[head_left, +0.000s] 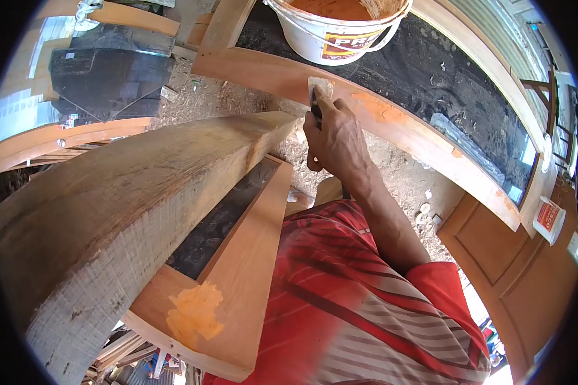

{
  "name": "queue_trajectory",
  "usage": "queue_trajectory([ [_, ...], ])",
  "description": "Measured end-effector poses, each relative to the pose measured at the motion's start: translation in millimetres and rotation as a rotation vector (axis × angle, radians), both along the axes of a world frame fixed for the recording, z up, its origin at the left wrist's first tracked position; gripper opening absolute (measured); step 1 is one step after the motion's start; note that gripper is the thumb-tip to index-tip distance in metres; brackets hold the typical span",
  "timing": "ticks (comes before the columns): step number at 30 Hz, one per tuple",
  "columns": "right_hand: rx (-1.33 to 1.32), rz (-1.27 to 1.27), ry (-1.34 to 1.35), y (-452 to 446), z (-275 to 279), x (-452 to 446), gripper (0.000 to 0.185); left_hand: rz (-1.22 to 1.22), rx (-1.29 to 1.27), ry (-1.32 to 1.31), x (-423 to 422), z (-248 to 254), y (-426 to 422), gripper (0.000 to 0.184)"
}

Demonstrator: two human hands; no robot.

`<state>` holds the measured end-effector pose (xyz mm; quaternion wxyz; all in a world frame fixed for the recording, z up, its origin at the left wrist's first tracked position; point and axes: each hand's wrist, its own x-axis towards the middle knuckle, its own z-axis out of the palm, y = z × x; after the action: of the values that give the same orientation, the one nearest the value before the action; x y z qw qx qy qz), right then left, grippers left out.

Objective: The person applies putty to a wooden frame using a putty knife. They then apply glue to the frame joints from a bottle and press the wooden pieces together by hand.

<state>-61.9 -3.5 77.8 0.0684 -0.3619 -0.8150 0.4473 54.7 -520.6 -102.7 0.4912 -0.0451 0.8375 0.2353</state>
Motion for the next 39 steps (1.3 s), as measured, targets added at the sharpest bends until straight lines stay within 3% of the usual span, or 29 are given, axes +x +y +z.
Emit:
queue_trajectory([
  [4, 0.072, -0.046, 0.037, -3, -10, -10, 0.049, -0.003, 0.001, -0.025, -7, -1, -12, 0.051],
  [13, 0.102, -0.072, 0.021, -7, -16, -15, 0.023, -0.006, 0.005, -0.048, -22, -4, -28, 0.052],
  [19, 0.213, -0.075, 0.063, -5, -30, -17, 0.022, 0.006, 0.005, -0.045, -25, -7, -37, 0.053],
  [22, 0.129, -0.08, 0.06, -4, -17, -17, 0.022, 0.013, 0.002, -0.047, -25, -8, -42, 0.053],
  [25, 0.145, -0.062, -0.054, -13, -23, -15, 0.023, 0.017, -0.001, -0.048, -25, -10, -46, 0.053],
  [28, 0.127, -0.07, 0.07, -9, -17, -19, 0.024, 0.022, -0.002, -0.048, -25, -11, -49, 0.054],
  [34, 0.05, 0.045, -0.045, 2, -9, -10, 0.023, 0.027, -0.008, -0.048, -28, -13, -55, 0.054],
  [37, 0.214, -0.04, -0.041, 3, -17, -5, 0.02, 0.022, -0.004, -0.05, -31, -15, -58, 0.055],
  [39, 0.123, 0.058, -0.083, 7, -9, 3, 0.019, 0.014, 0.001, -0.044, -35, -17, -58, 0.055],
])
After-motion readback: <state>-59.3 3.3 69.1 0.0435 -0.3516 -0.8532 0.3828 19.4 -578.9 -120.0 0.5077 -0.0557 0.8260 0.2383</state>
